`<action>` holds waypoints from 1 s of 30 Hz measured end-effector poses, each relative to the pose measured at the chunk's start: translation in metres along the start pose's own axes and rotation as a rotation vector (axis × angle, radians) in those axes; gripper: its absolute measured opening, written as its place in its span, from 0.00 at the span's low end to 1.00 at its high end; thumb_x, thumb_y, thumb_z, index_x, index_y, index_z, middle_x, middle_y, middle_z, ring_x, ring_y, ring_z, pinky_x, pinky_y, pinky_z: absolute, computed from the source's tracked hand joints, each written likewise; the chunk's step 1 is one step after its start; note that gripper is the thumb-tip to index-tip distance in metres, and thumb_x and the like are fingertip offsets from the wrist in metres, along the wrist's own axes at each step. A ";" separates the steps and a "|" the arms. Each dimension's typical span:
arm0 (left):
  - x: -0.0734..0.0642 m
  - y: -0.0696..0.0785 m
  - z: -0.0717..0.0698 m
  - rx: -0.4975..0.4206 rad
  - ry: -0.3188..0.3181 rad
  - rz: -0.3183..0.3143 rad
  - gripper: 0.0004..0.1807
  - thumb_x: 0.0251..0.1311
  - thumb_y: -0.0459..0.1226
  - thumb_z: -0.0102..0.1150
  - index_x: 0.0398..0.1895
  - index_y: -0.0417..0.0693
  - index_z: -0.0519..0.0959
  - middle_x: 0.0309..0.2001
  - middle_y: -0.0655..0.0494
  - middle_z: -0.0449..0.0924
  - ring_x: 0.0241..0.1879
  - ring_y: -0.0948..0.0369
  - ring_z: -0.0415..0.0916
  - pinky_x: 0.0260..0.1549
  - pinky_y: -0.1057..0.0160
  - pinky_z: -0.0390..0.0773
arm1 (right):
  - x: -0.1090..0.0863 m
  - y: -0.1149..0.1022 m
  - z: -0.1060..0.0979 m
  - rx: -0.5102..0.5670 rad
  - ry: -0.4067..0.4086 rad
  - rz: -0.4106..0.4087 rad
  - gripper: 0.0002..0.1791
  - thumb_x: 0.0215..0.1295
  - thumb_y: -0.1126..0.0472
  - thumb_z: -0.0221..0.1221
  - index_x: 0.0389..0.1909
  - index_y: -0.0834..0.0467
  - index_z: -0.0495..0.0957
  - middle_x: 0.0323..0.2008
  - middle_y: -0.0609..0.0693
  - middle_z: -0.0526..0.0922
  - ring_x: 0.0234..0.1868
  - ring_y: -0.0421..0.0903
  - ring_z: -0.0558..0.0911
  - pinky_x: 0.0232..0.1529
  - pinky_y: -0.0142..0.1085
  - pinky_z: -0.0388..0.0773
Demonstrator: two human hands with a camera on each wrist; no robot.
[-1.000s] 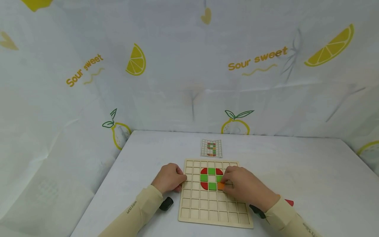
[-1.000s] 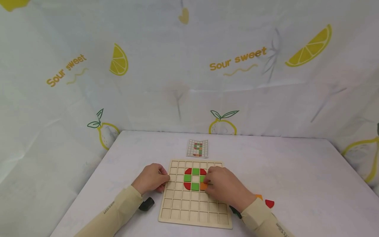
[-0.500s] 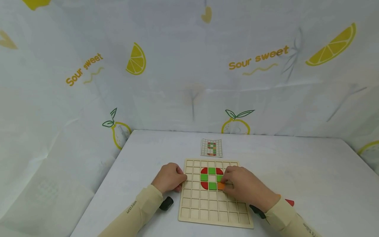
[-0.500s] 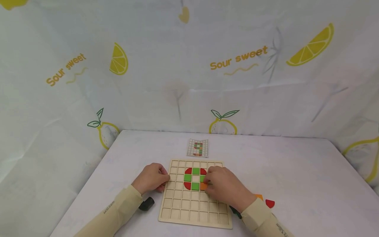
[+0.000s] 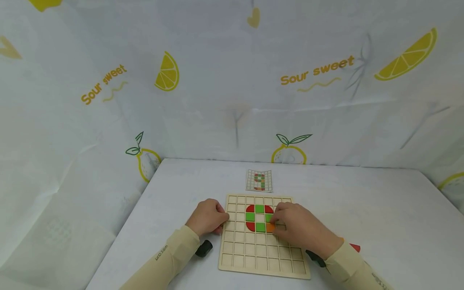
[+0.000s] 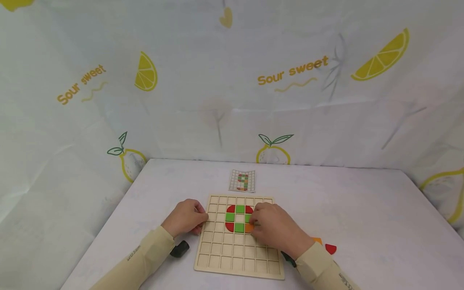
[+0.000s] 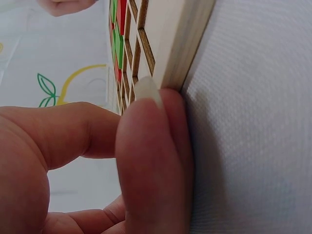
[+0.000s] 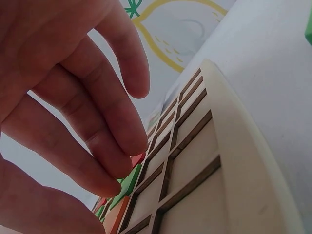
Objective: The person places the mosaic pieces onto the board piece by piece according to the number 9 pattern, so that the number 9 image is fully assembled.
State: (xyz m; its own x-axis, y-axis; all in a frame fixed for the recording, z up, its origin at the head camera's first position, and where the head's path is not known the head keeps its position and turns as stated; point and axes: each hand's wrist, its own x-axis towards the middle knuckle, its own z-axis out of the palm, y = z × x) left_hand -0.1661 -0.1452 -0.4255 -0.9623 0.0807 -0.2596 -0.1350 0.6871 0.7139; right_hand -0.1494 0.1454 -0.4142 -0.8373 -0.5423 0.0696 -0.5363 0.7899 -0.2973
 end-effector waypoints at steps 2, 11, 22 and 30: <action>0.000 0.002 0.001 0.000 -0.002 0.002 0.07 0.65 0.36 0.66 0.30 0.45 0.80 0.18 0.54 0.83 0.17 0.62 0.82 0.23 0.66 0.77 | -0.001 0.000 -0.001 -0.004 -0.013 0.043 0.07 0.60 0.57 0.77 0.39 0.49 0.93 0.37 0.36 0.82 0.39 0.36 0.78 0.48 0.40 0.82; 0.001 0.005 0.005 0.010 -0.013 -0.005 0.07 0.65 0.37 0.66 0.30 0.45 0.80 0.18 0.54 0.83 0.18 0.61 0.82 0.24 0.65 0.78 | -0.007 0.013 -0.007 0.004 -0.031 0.124 0.09 0.61 0.57 0.77 0.42 0.50 0.93 0.38 0.36 0.83 0.39 0.34 0.79 0.46 0.37 0.83; 0.002 0.000 0.003 0.015 -0.002 -0.033 0.07 0.66 0.38 0.66 0.32 0.46 0.81 0.21 0.53 0.84 0.19 0.61 0.83 0.27 0.64 0.78 | -0.035 0.047 -0.024 0.007 -0.030 0.212 0.10 0.62 0.55 0.76 0.43 0.50 0.92 0.41 0.38 0.84 0.43 0.37 0.82 0.47 0.41 0.83; 0.000 0.000 0.001 -0.009 -0.006 -0.028 0.06 0.65 0.37 0.67 0.35 0.45 0.81 0.24 0.53 0.85 0.20 0.61 0.83 0.27 0.64 0.80 | -0.067 0.070 -0.029 0.050 -0.060 0.302 0.11 0.62 0.55 0.76 0.44 0.51 0.92 0.42 0.40 0.85 0.45 0.41 0.84 0.49 0.44 0.84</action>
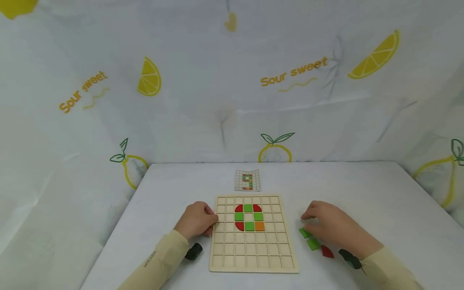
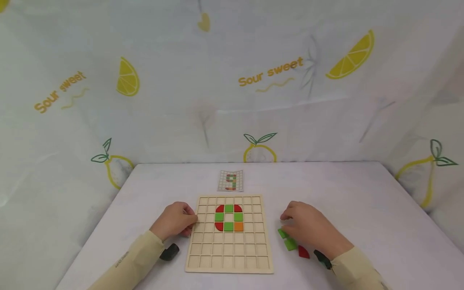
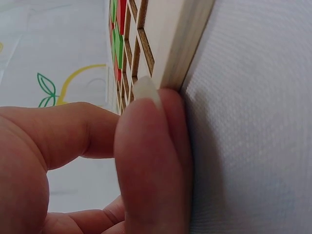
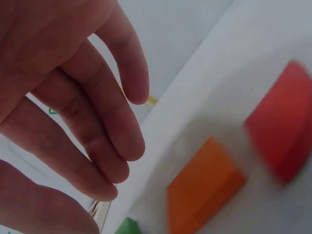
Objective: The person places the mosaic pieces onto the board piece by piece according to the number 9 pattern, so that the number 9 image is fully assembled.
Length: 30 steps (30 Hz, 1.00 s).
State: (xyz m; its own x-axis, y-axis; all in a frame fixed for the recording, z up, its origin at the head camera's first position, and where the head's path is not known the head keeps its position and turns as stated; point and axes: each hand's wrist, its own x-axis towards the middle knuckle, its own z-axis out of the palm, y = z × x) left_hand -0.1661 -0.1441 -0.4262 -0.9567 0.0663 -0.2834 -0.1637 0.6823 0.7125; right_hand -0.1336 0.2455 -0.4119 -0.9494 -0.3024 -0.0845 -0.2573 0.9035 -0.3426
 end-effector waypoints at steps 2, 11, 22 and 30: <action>0.000 -0.001 -0.001 0.000 0.003 0.000 0.06 0.65 0.37 0.67 0.35 0.45 0.81 0.23 0.53 0.85 0.20 0.61 0.83 0.27 0.64 0.80 | -0.002 0.003 -0.001 0.014 -0.018 0.017 0.10 0.62 0.56 0.76 0.44 0.51 0.92 0.42 0.40 0.85 0.45 0.40 0.83 0.49 0.44 0.84; 0.001 -0.006 -0.003 0.006 -0.002 -0.009 0.07 0.66 0.38 0.67 0.34 0.45 0.81 0.22 0.54 0.85 0.20 0.62 0.84 0.27 0.64 0.79 | -0.007 0.009 0.002 0.074 -0.056 0.006 0.10 0.63 0.62 0.74 0.44 0.46 0.91 0.41 0.37 0.83 0.43 0.37 0.80 0.43 0.34 0.81; 0.000 -0.003 -0.002 0.002 -0.010 0.002 0.06 0.66 0.37 0.67 0.34 0.44 0.81 0.22 0.53 0.85 0.20 0.62 0.83 0.27 0.65 0.80 | -0.005 0.011 0.005 0.069 -0.035 -0.047 0.13 0.62 0.63 0.74 0.44 0.44 0.91 0.42 0.33 0.82 0.43 0.33 0.79 0.44 0.33 0.81; 0.001 -0.001 0.000 0.000 -0.010 0.009 0.06 0.66 0.37 0.67 0.34 0.44 0.81 0.22 0.53 0.84 0.19 0.62 0.83 0.26 0.64 0.80 | -0.001 0.007 0.006 0.064 -0.038 -0.033 0.12 0.59 0.60 0.77 0.42 0.43 0.91 0.41 0.33 0.83 0.45 0.35 0.81 0.47 0.37 0.82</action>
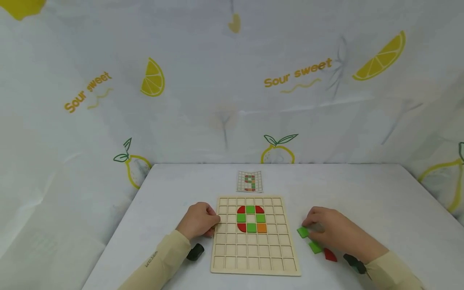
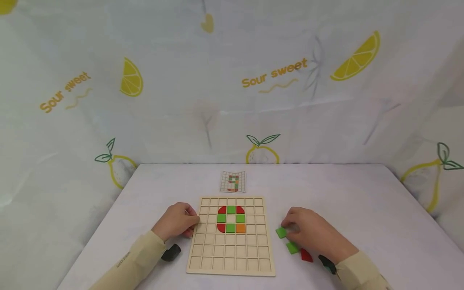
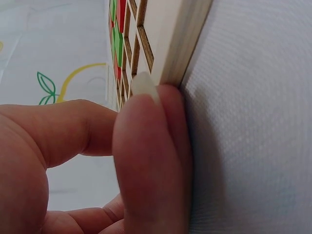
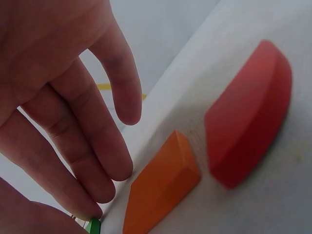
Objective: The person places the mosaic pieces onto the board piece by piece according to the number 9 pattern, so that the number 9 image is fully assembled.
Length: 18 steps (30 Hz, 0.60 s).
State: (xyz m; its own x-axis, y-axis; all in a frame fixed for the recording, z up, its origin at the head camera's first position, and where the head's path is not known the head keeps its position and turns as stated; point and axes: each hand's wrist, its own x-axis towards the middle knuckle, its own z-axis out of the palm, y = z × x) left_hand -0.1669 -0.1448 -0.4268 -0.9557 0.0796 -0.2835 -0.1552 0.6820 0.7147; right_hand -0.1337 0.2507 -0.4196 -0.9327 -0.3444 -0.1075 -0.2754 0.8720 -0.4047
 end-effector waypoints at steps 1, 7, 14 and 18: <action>0.000 0.000 0.000 -0.002 0.000 0.001 0.06 0.66 0.37 0.67 0.34 0.44 0.81 0.22 0.53 0.84 0.19 0.62 0.83 0.26 0.64 0.80 | 0.001 0.000 0.000 0.000 -0.004 0.008 0.12 0.59 0.59 0.77 0.42 0.44 0.91 0.41 0.34 0.83 0.45 0.36 0.81 0.47 0.38 0.83; 0.000 0.001 0.000 -0.008 -0.004 0.003 0.06 0.66 0.37 0.67 0.33 0.45 0.81 0.21 0.53 0.84 0.19 0.62 0.83 0.26 0.65 0.79 | 0.007 -0.004 -0.001 0.001 -0.020 0.036 0.11 0.60 0.57 0.77 0.43 0.44 0.91 0.41 0.35 0.83 0.45 0.37 0.80 0.49 0.41 0.82; 0.001 0.000 0.000 -0.003 -0.004 0.006 0.06 0.66 0.37 0.66 0.33 0.45 0.81 0.21 0.53 0.84 0.20 0.61 0.83 0.26 0.64 0.80 | 0.014 -0.016 -0.002 0.002 0.000 0.007 0.10 0.62 0.55 0.76 0.43 0.44 0.90 0.41 0.34 0.83 0.44 0.36 0.80 0.49 0.39 0.82; 0.000 0.000 0.000 -0.005 0.001 0.011 0.06 0.65 0.37 0.66 0.32 0.45 0.81 0.21 0.53 0.84 0.19 0.61 0.83 0.26 0.64 0.80 | 0.021 -0.030 0.000 -0.008 0.018 -0.048 0.09 0.61 0.55 0.77 0.42 0.44 0.91 0.40 0.34 0.82 0.42 0.35 0.79 0.46 0.36 0.81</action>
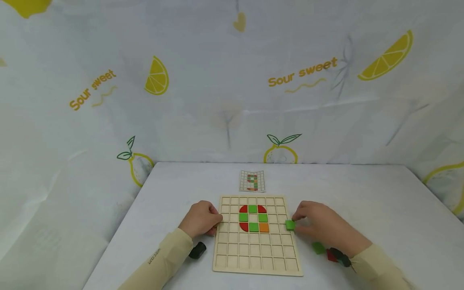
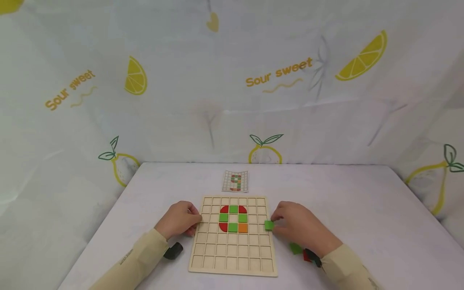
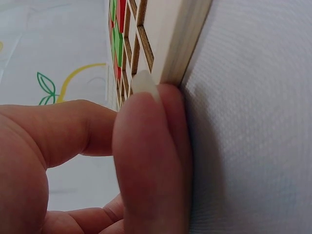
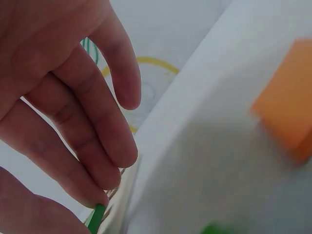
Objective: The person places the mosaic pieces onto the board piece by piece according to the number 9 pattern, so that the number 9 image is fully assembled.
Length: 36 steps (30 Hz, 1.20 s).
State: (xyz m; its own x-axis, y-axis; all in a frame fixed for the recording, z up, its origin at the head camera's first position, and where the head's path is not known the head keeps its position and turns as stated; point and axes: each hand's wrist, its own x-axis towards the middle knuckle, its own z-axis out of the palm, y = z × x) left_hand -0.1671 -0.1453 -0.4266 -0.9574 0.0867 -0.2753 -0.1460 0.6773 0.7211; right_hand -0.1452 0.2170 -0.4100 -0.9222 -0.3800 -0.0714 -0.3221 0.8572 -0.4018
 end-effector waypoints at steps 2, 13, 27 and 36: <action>0.000 0.000 0.000 -0.001 0.001 0.003 0.06 0.65 0.36 0.66 0.32 0.45 0.81 0.21 0.53 0.84 0.19 0.61 0.83 0.26 0.64 0.80 | 0.003 -0.008 0.002 -0.002 0.007 -0.037 0.09 0.60 0.55 0.77 0.41 0.44 0.91 0.39 0.34 0.82 0.41 0.34 0.79 0.44 0.36 0.81; 0.001 0.003 0.001 0.019 0.000 0.000 0.07 0.65 0.37 0.67 0.31 0.45 0.81 0.19 0.54 0.84 0.19 0.62 0.83 0.25 0.65 0.78 | 0.009 -0.044 0.015 -0.020 0.006 -0.128 0.08 0.58 0.55 0.78 0.38 0.45 0.91 0.37 0.33 0.82 0.39 0.35 0.78 0.46 0.38 0.82; 0.000 0.001 -0.001 0.009 0.005 0.000 0.07 0.65 0.36 0.67 0.31 0.45 0.81 0.19 0.54 0.84 0.18 0.62 0.83 0.24 0.65 0.79 | 0.011 -0.059 0.027 -0.064 0.029 -0.203 0.06 0.59 0.55 0.79 0.35 0.45 0.91 0.35 0.32 0.81 0.36 0.30 0.76 0.43 0.35 0.82; 0.000 0.002 0.000 0.016 0.006 0.003 0.06 0.65 0.36 0.67 0.31 0.45 0.81 0.20 0.54 0.84 0.18 0.62 0.83 0.24 0.65 0.79 | 0.012 -0.060 0.029 -0.069 0.032 -0.213 0.07 0.58 0.54 0.79 0.36 0.44 0.91 0.35 0.31 0.81 0.36 0.30 0.76 0.44 0.36 0.82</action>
State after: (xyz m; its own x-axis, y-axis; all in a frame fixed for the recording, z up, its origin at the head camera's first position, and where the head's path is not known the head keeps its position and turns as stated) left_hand -0.1674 -0.1445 -0.4250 -0.9593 0.0842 -0.2695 -0.1395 0.6885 0.7117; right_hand -0.1305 0.1511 -0.4135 -0.8379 -0.5445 0.0381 -0.5230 0.7810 -0.3413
